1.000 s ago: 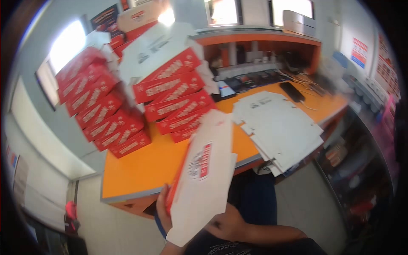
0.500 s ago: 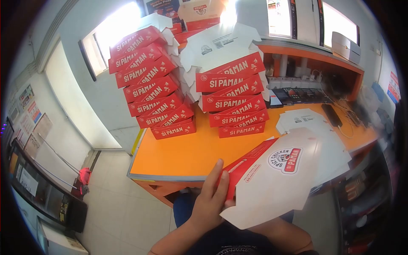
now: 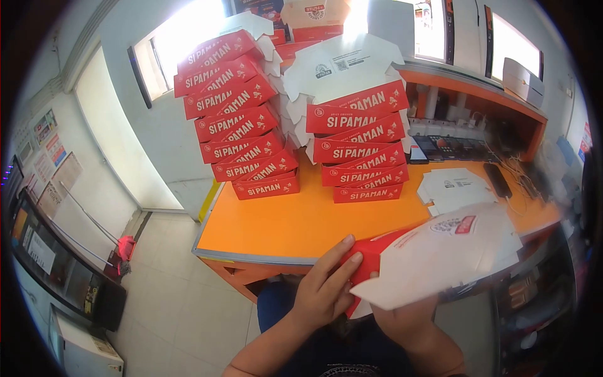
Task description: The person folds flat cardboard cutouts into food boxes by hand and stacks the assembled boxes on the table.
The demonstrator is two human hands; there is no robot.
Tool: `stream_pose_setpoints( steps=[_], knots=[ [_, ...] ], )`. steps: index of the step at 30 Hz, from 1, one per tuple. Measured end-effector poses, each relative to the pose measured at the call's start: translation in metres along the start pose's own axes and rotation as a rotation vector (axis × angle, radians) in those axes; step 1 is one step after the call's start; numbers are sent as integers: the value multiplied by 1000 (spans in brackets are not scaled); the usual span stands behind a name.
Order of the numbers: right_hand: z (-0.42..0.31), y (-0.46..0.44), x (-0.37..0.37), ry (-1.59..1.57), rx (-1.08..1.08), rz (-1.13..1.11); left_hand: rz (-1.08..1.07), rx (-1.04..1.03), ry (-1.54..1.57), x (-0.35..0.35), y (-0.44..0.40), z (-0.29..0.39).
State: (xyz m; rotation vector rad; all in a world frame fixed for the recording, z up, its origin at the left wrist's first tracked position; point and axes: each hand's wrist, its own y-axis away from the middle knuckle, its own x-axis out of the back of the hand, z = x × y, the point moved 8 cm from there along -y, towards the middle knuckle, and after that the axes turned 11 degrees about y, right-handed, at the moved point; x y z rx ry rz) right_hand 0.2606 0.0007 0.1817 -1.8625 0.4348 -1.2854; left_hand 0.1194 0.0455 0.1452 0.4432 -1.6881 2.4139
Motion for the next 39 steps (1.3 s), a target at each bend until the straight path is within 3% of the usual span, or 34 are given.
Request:
stream_pose_setpoints(
  steps=[9,14,20,24,28,31,32,34,36,39],
  knots=[
    [1,23,-26,91,34,-51,109,39,5,-6,13,-11],
    [-23,20,-31,393,296,-24,172,7,-7,-3,5,-9],
    [12,28,-32,-300,-50,-81,220,73,-39,3,10,-19],
    [43,31,-12,-195,-169,64,350,178,-152,29,15,-39],
    [89,50,-8,-298,-459,330,680,572,389,50,71,-94],
    [89,49,-42,-917,-562,264,704,532,512,42,85,-100],
    [88,50,-55,-1128,-587,242,711,615,579,35,94,-104],
    [91,52,-73,-1257,-622,184,724,777,710,19,112,-110],
    [84,47,-80,-1458,-739,132,677,757,720,13,115,-103],
    [82,53,-87,-1445,-770,141,619,737,733,5,122,-90]
  ],
)
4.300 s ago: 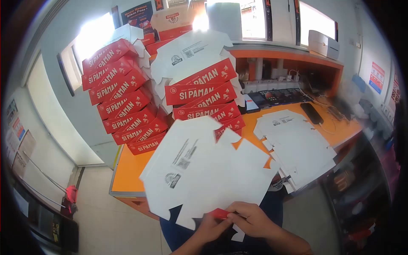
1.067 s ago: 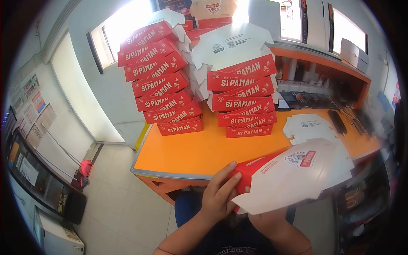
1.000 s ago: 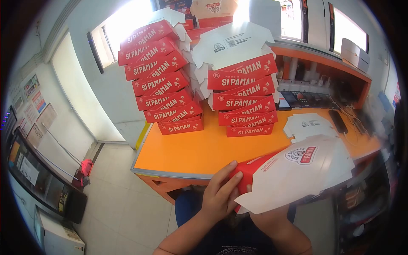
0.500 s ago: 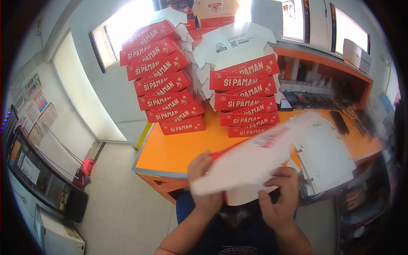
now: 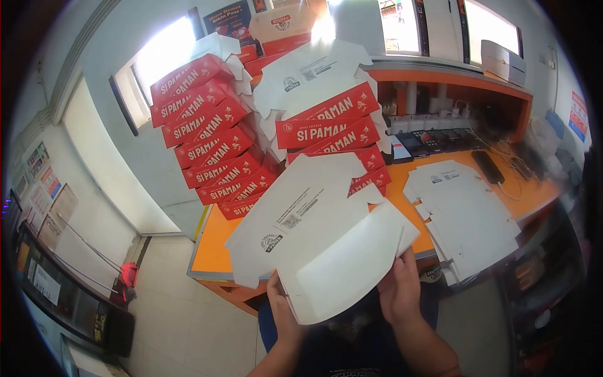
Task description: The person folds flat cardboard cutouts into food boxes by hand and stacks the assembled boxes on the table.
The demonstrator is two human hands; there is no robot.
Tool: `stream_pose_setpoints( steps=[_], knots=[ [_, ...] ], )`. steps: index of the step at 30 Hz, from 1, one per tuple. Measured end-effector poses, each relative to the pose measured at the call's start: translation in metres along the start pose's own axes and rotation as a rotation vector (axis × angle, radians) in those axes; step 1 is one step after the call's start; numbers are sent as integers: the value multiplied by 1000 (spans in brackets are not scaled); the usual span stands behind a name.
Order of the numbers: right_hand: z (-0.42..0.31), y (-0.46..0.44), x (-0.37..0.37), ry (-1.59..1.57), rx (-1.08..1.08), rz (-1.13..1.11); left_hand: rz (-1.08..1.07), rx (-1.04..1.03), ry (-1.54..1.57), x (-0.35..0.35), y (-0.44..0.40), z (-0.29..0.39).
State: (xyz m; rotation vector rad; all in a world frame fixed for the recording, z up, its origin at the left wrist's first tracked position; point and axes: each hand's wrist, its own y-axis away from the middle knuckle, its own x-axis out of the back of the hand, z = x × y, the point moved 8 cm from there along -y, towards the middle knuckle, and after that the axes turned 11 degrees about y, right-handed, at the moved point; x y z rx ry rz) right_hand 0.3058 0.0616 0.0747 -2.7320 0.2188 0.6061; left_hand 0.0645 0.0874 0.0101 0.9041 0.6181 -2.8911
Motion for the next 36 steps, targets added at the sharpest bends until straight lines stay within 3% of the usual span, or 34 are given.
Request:
stream_pose_setpoints(
  steps=[4,7,10,13,16,19,22,23,25,29,32,35,36],
  knots=[
    [3,6,0,-75,28,6,-61,13,-91,4,0,-1],
    [-11,3,4,-65,228,-1,-73,7,-30,4,3,1],
    [-4,-2,23,231,113,158,-115,26,-127,11,8,-7],
    [1,-4,29,-33,-11,294,-151,-72,-318,6,16,2],
    [-6,-2,25,-145,82,339,-127,45,-511,9,33,-3],
    [-11,7,21,-180,134,318,4,577,-415,44,74,-39],
    [-10,24,15,-106,164,331,-208,772,-1,44,115,-56],
    [-9,31,11,-20,162,300,-322,686,-58,42,119,-48],
    [-9,44,-2,152,149,222,-527,506,-174,-30,102,14],
    [-24,66,-44,333,467,-77,-280,37,-102,-39,44,60],
    [-42,78,-58,553,689,-145,-149,115,147,-15,16,56],
    [-48,85,-58,649,801,-157,-22,91,105,-11,9,64],
    [-48,87,-57,665,809,-158,-66,101,108,-15,7,64]
  ],
)
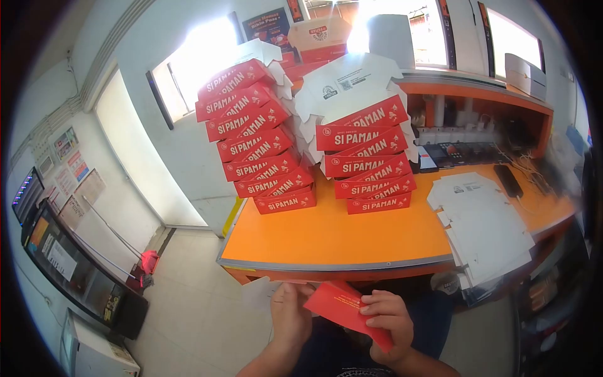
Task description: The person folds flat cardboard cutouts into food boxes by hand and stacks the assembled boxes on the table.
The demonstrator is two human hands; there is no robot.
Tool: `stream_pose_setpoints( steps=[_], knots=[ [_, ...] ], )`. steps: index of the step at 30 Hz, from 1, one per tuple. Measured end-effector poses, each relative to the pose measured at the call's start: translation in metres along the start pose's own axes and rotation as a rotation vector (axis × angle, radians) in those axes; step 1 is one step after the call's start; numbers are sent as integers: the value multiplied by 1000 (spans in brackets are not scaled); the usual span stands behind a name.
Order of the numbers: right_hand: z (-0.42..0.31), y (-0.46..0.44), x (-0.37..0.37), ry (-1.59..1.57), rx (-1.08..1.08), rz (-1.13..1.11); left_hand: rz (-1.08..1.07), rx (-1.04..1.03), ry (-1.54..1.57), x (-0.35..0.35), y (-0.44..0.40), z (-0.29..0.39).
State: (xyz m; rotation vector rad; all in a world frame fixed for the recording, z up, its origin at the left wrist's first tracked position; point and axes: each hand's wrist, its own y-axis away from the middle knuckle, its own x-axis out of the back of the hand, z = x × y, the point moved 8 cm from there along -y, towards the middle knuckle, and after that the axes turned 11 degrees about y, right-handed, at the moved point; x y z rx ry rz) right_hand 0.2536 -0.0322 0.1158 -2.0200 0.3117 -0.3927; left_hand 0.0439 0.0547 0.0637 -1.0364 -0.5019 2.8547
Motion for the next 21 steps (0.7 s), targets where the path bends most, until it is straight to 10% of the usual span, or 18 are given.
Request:
stream_pose_setpoints(
  steps=[12,21],
  knots=[
    [-29,10,-33,157,279,-276,2,154,102,-14,11,11],
    [-1,13,-17,-54,-35,40,-30,151,201,-32,-3,-4]
  ],
)
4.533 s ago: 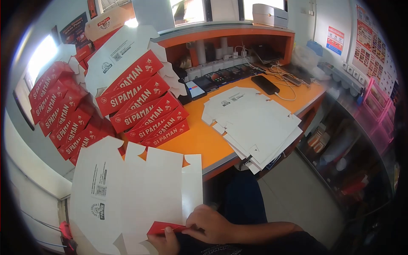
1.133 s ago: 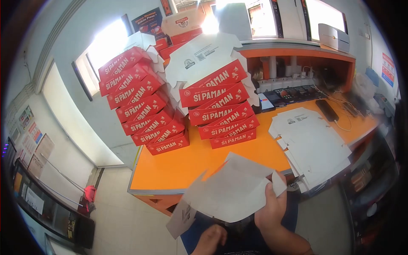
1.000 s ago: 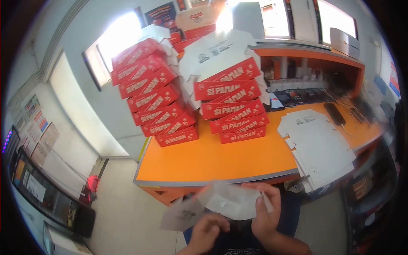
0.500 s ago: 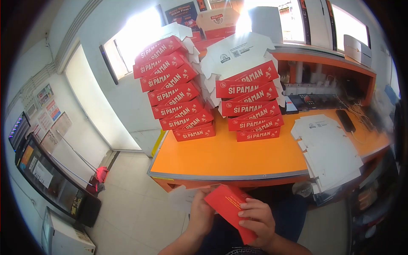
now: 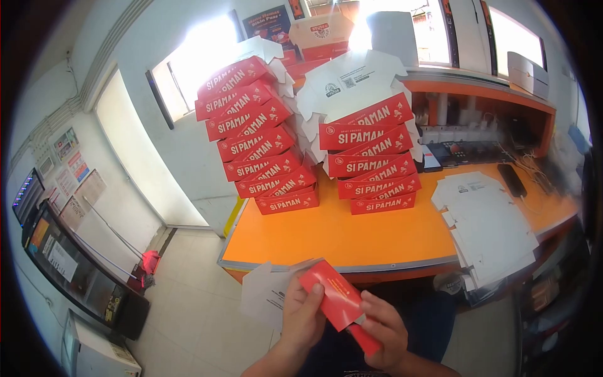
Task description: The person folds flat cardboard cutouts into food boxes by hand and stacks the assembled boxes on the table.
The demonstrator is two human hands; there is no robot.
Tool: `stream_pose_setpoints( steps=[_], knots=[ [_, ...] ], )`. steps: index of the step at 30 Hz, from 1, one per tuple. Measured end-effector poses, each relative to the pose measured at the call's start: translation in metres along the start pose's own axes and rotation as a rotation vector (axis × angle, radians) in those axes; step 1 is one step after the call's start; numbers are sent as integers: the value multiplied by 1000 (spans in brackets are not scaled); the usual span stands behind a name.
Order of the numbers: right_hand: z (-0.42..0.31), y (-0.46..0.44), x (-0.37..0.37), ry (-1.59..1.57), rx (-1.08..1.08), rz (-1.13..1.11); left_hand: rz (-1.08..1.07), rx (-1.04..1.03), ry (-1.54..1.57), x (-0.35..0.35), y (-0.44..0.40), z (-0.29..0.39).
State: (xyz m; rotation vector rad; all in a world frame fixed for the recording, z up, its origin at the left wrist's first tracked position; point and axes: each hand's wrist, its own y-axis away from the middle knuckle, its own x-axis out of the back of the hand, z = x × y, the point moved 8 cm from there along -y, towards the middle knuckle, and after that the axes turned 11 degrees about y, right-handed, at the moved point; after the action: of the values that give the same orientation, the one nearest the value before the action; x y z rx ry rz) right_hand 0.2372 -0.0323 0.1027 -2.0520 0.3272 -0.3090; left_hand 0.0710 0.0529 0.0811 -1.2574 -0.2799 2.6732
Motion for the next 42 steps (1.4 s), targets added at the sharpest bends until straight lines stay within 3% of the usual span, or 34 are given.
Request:
stream_pose_setpoints(
  steps=[3,6,9,15,18,23,25,27,29,31,34,35,38,42],
  knots=[
    [4,-6,3,127,-56,41,15,-2,-5,-3,-6,-9],
    [-2,-10,-2,385,132,-141,32,-10,-30,-9,-8,-11],
    [1,-13,-2,438,129,-257,-3,-13,-76,-11,-9,-13],
    [10,-16,1,478,116,-260,-31,-105,-236,-10,2,-18],
    [13,-15,-3,608,143,-243,-62,-95,-290,-20,6,-20],
    [17,-4,9,496,134,-51,-184,-28,-323,-36,19,-26],
    [16,3,10,453,94,-2,-200,-140,-394,-60,22,-18],
    [15,8,4,400,-9,3,-265,-181,-578,-69,22,-15],
    [27,23,-4,50,-60,107,-375,-149,-879,-53,15,-2],
    [27,12,-4,-187,-65,163,-554,-442,-1475,-81,14,21],
    [50,8,7,-226,-240,147,-598,-403,-1402,-81,-4,35],
    [62,6,15,-195,-265,153,-493,-310,-1367,-84,-14,36],
    [73,-12,27,112,-209,-23,-406,-97,-1439,-58,-27,27],
    [72,-30,19,198,-234,-136,-420,-77,-1479,-54,-30,22]
  ],
)
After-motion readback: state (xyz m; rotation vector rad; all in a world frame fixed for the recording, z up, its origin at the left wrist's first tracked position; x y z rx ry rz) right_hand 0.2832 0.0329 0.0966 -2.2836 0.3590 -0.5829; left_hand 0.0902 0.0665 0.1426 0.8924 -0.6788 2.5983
